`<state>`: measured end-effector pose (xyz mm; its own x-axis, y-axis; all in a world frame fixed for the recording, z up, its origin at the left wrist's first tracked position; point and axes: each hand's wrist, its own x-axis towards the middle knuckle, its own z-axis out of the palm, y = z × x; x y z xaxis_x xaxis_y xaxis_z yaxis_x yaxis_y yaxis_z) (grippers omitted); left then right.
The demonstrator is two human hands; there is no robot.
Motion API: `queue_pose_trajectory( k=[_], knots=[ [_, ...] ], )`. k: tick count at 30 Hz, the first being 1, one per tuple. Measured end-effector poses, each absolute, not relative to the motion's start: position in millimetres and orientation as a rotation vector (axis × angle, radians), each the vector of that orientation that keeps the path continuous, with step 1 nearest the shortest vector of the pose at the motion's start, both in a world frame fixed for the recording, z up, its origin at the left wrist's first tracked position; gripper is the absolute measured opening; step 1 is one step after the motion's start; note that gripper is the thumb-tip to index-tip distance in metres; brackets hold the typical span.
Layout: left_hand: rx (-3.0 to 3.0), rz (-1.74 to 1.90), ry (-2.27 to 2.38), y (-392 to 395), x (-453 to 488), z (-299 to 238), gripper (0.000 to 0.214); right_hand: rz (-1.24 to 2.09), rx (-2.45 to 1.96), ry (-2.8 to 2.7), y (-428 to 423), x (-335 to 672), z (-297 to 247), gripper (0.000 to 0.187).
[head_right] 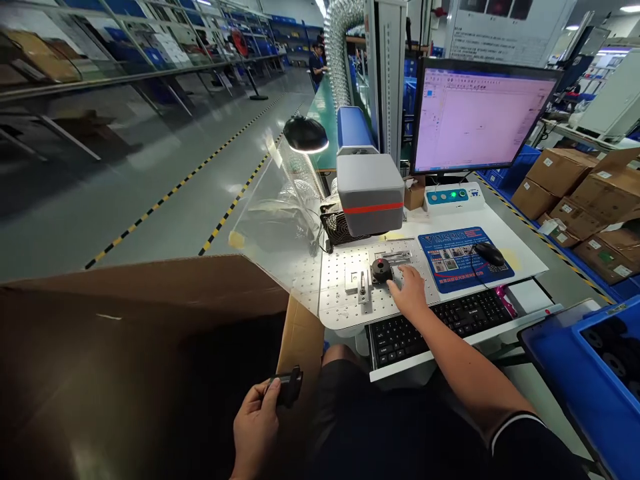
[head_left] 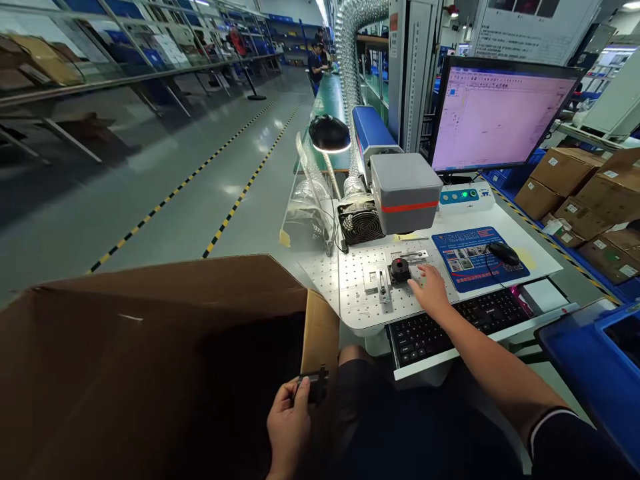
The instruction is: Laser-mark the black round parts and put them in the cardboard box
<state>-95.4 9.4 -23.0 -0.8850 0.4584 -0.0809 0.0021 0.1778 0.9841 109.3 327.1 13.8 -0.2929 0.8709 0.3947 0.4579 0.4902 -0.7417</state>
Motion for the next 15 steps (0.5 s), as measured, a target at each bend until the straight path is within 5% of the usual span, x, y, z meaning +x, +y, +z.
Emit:
queue_pose_trajectory(
  k=[8, 15],
  knots=[
    [0.459, 1.787, 2.084, 6, -106, -34, 0.056, 0.606, -1.333, -1.98, 344, 61, 26, 0.071],
    [0.461, 1.743, 2.167, 4, -109, -36, 0.055, 0.61, -1.429, -1.996, 344, 45, 31, 0.057]
  ],
)
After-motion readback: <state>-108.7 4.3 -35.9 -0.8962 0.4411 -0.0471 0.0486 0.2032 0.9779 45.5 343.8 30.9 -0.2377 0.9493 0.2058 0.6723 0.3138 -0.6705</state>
